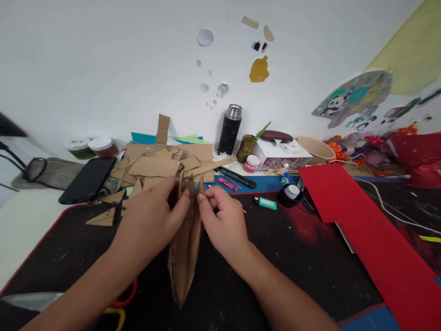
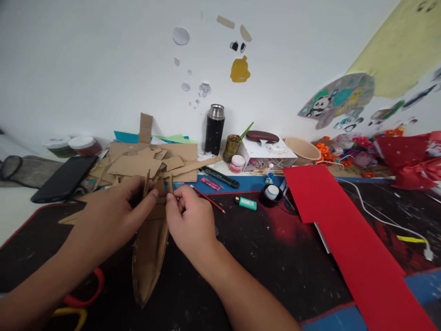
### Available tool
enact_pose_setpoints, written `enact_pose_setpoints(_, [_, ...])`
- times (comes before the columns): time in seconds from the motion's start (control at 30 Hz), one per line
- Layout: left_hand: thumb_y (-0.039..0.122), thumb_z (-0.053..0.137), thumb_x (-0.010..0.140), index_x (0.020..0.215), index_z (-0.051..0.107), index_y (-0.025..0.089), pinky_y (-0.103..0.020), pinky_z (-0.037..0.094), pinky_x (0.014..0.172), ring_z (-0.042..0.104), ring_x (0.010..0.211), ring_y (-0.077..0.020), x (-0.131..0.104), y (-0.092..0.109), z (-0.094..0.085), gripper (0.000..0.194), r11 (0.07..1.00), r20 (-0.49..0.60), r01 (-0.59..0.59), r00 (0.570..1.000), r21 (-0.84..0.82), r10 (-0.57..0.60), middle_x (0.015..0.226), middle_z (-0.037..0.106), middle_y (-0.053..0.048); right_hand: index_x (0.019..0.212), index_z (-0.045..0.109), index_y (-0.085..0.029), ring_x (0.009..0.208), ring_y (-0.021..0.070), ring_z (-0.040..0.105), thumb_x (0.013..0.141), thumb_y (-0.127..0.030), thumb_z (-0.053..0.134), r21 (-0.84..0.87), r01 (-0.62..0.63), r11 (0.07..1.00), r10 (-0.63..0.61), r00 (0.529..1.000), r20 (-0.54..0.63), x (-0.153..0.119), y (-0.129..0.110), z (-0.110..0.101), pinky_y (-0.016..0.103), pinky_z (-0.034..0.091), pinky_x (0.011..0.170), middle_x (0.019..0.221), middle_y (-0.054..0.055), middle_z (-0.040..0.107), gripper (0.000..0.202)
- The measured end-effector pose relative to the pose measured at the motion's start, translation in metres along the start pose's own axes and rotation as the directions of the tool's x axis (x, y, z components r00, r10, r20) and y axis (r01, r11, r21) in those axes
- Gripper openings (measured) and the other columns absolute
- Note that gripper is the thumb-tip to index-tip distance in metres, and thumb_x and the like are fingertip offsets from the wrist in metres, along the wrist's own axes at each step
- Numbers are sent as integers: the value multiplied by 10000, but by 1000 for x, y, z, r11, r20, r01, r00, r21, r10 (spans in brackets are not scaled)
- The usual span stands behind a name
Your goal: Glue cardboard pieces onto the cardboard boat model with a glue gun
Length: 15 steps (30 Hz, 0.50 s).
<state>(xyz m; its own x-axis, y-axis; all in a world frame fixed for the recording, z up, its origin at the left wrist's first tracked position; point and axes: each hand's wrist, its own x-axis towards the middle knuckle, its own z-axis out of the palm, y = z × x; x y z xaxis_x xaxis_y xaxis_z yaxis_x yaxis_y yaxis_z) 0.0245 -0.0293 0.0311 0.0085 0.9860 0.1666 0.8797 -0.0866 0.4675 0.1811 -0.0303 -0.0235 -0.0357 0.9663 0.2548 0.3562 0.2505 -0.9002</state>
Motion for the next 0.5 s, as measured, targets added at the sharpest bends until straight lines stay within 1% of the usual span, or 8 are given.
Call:
enact_pose_setpoints(0.17, [475,431,906,772,490,277,-348,322,604,544,586,-234,1,-3,6,246,1000,-19,6,1000,-1,-6,628,584,-5,845,588,-242,487,136,542,1017,-375,576,46,-51,998,49,998,48,0,2,0,243,356,512,548,-77,518,218])
enact_pose_setpoints(0.4, [477,447,930,867,608,256,-347,396,650,654,694,-258,1,-4,10,281,996,-25,21,999,-90,-23,696,690,-28,844,557,-248,448,132,561,1027,-356,563,87,-76,993,70,995,72,-1,1,1,227,371,475,541,-85,504,212])
enact_pose_setpoints(0.5, [467,456,932,855,605,259,-348,409,650,669,707,-262,-1,-3,11,268,996,-55,11,998,-83,-15,708,707,-32,847,560,-249,426,131,567,1027,-347,573,119,-105,987,97,993,74,-1,-1,1,218,383,451,536,-91,494,206])
